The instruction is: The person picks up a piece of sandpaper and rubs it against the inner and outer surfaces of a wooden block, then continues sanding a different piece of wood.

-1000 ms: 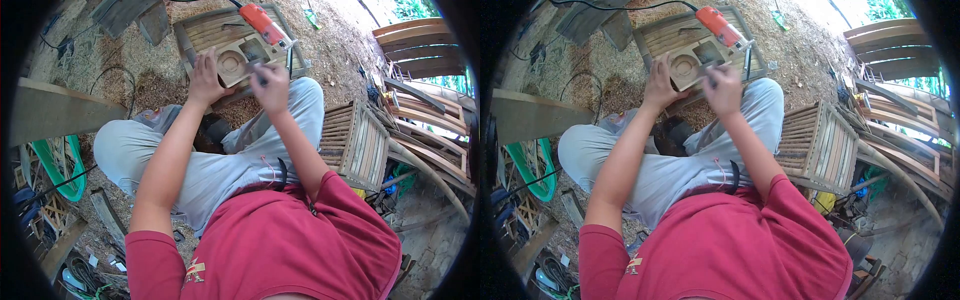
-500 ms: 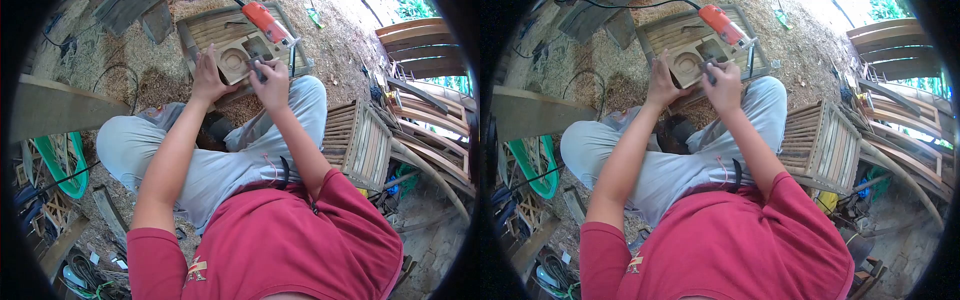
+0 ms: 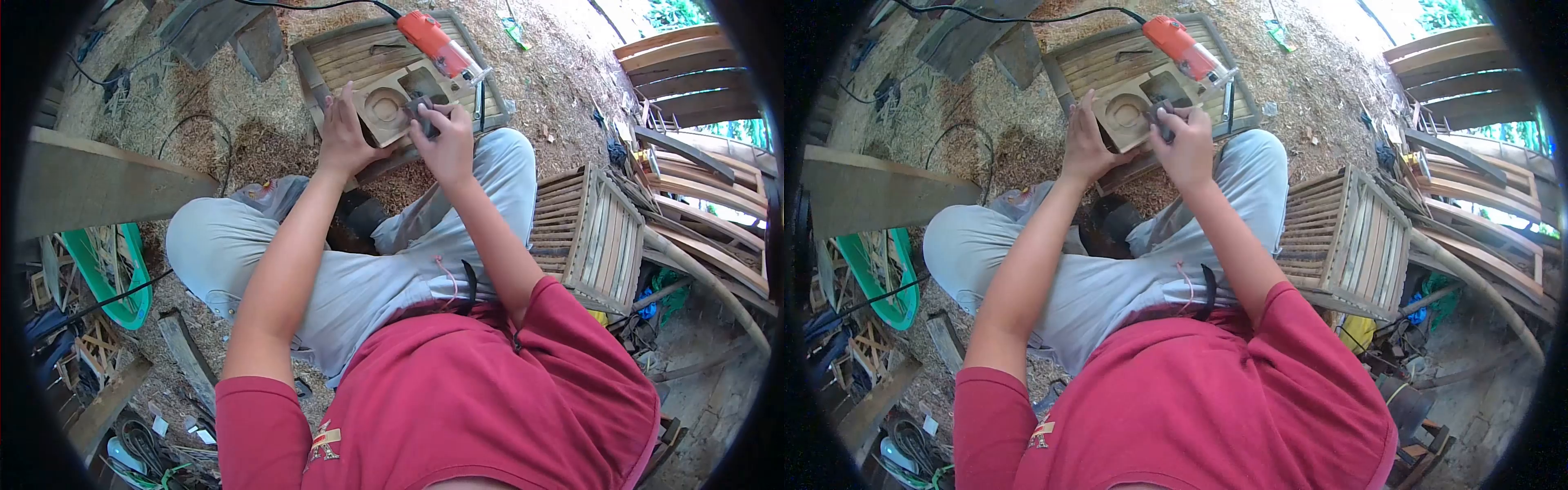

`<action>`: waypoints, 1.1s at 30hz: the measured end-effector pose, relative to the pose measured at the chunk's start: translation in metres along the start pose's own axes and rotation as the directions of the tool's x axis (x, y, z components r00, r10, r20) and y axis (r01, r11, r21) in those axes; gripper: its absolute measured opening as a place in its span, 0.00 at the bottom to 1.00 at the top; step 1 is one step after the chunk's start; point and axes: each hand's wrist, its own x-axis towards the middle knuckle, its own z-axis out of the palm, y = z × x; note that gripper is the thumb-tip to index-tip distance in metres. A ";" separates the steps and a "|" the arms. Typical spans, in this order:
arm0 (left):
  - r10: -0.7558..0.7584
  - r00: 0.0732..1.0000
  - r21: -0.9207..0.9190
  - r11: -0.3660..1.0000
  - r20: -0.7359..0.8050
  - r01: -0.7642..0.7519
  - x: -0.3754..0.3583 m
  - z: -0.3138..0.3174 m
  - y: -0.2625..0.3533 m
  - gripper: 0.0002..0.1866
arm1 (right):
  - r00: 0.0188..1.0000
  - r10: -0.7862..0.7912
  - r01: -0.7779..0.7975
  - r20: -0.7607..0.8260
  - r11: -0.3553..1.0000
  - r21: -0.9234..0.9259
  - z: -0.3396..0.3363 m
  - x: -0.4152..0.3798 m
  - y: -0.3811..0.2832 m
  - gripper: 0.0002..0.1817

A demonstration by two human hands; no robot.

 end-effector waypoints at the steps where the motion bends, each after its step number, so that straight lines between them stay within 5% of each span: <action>1: 0.021 0.999 0.010 1.000 -0.024 -0.021 -0.003 0.002 -0.001 0.83 | 0.999 -0.042 0.041 -0.013 0.997 -0.058 0.002 -0.002 -0.004 0.18; 5: 0.056 0.998 0.042 0.998 -0.037 -0.055 0.002 0.006 -0.007 0.83 | 0.969 -0.192 0.149 0.155 0.956 0.253 -0.006 -0.032 -0.028 0.16; 9: 0.003 1.000 0.053 0.999 0.023 -0.004 0.000 0.003 0.000 0.86 | 1.000 0.001 -0.001 -0.006 1.000 -0.013 0.005 0.013 0.024 0.17; 16: -0.044 0.997 0.047 0.998 0.063 0.041 0.008 -0.008 0.003 0.82 | 0.997 -0.053 0.044 0.062 0.989 0.139 -0.022 -0.020 0.025 0.16; 18: -0.069 0.995 0.007 0.998 0.069 0.068 0.017 -0.021 0.012 0.78 | 0.995 0.049 -0.062 0.085 0.987 0.151 -0.034 -0.029 0.025 0.18; 24: 0.240 0.963 -0.053 0.967 -0.123 -0.248 0.050 -0.086 0.058 0.69 | 0.969 0.241 -0.220 -0.053 0.939 0.265 -0.088 -0.023 0.008 0.18; 28: 0.281 0.913 -0.282 0.887 -0.296 -0.364 0.050 -0.100 0.084 0.61 | 0.952 0.292 -0.247 -0.095 0.911 0.331 -0.118 -0.020 -0.004 0.19; 33: 0.374 0.923 -0.060 0.923 -0.088 -0.380 0.072 -0.103 0.092 0.63 | 0.954 0.287 -0.229 -0.091 0.888 0.398 -0.133 -0.013 -0.021 0.18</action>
